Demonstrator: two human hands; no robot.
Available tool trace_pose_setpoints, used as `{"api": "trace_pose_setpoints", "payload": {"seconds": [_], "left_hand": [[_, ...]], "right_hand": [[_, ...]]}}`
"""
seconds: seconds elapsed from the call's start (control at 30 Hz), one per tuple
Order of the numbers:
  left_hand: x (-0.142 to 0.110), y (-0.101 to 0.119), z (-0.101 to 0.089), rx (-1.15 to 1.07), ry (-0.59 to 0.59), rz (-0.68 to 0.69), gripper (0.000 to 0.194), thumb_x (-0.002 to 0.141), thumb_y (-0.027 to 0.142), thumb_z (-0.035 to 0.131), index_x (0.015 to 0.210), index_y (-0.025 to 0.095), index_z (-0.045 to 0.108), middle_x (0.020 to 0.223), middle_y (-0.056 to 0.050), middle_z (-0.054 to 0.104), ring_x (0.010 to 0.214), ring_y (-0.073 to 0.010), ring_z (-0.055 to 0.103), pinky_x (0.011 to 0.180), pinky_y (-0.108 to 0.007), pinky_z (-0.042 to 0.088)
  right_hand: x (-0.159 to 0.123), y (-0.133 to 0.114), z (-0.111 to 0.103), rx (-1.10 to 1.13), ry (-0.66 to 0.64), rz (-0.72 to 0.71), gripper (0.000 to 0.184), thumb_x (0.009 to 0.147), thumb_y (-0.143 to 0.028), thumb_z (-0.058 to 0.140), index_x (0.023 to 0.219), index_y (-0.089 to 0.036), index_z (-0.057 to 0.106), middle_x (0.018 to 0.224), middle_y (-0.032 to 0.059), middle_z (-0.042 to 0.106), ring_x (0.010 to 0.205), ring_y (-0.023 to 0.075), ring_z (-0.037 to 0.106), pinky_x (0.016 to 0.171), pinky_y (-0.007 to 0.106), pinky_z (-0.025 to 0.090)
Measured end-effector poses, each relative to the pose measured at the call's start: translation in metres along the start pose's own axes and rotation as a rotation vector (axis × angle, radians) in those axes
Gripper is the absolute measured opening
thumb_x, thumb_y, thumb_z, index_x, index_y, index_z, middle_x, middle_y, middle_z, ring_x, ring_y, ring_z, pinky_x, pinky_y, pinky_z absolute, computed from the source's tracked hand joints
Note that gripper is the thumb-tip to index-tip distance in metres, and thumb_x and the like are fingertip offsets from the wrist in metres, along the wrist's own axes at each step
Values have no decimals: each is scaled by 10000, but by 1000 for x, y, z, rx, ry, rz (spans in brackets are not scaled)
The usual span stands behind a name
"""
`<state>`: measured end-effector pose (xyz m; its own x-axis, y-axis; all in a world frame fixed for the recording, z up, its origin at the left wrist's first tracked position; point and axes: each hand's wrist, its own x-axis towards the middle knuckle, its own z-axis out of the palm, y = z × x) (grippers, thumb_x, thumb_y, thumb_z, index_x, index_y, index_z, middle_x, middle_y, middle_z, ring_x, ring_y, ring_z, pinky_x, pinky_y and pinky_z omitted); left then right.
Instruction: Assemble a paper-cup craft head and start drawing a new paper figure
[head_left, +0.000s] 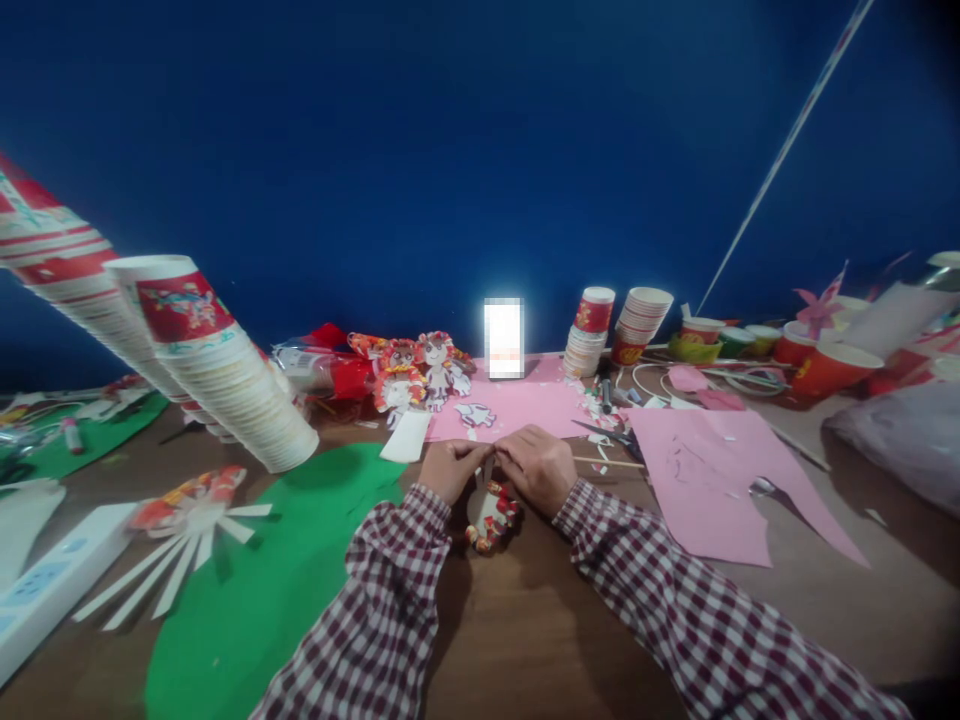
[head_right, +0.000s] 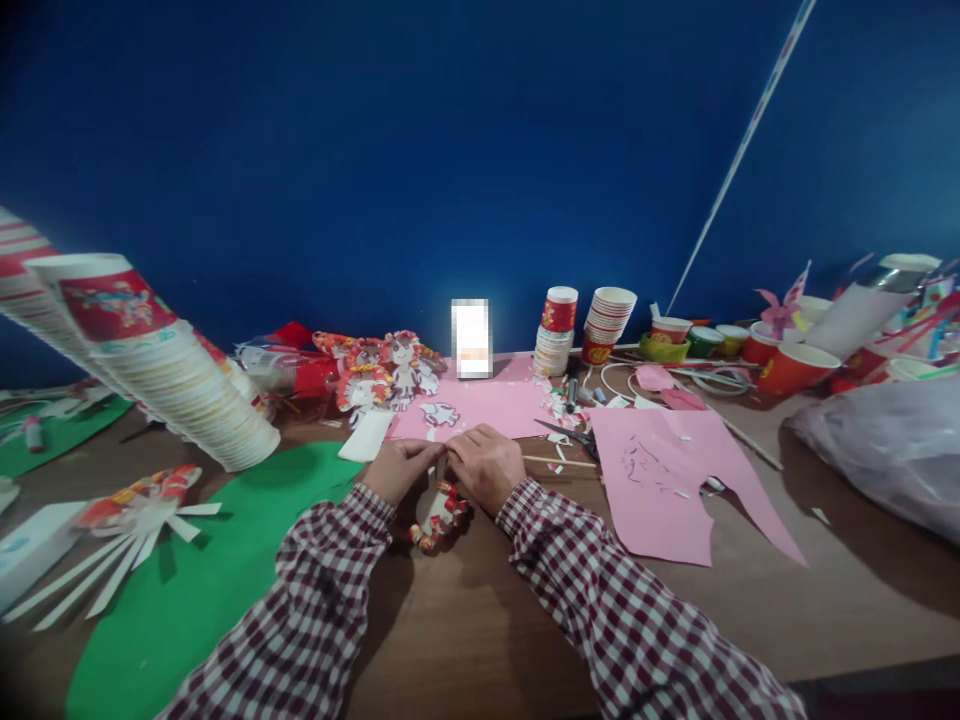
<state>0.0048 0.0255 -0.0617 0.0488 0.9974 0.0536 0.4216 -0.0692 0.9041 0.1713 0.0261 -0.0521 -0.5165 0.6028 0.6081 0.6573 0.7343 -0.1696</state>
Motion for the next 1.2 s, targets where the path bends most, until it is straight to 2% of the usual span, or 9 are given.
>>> {"api": "trace_pose_setpoints", "payload": {"seconds": [0.23,0.6,0.97,1.07,1.2], "left_hand": [[0,0,0,-9,-5,-11,369,666,465,560,704,121,689,587,-23,651,546,-135,546,506,-215,410],[-1,1,1,-72,-10,15,298,672,385,577,739,114,682,653,-53,674,570,-145,574,511,-220,430],[-1,-1,2,-157,-32,34,266,668,314,598,808,100,670,763,-85,683,676,-165,604,603,-242,464],[-1,0,3,-213,-42,35,336,673,298,599,936,90,621,722,-64,664,611,-127,577,558,-217,445],[-4,5,2,-320,-50,39,608,664,278,618,1203,107,396,569,36,576,467,-72,487,452,-169,372]], "right_hand": [[0,0,1,-4,-11,4,182,860,-229,422,814,-168,587,780,55,600,760,151,507,706,260,383],[0,0,1,16,-37,35,151,858,-238,445,835,-181,583,806,40,615,766,138,525,703,239,370],[-1,0,0,56,-52,102,156,851,-266,455,916,-211,585,819,18,638,764,139,544,682,230,367],[0,0,0,80,-36,103,152,843,-256,466,930,-214,585,840,18,643,784,135,547,699,224,373],[0,0,0,92,-50,105,142,834,-229,474,912,-209,592,842,18,644,805,136,546,728,224,380]]}}
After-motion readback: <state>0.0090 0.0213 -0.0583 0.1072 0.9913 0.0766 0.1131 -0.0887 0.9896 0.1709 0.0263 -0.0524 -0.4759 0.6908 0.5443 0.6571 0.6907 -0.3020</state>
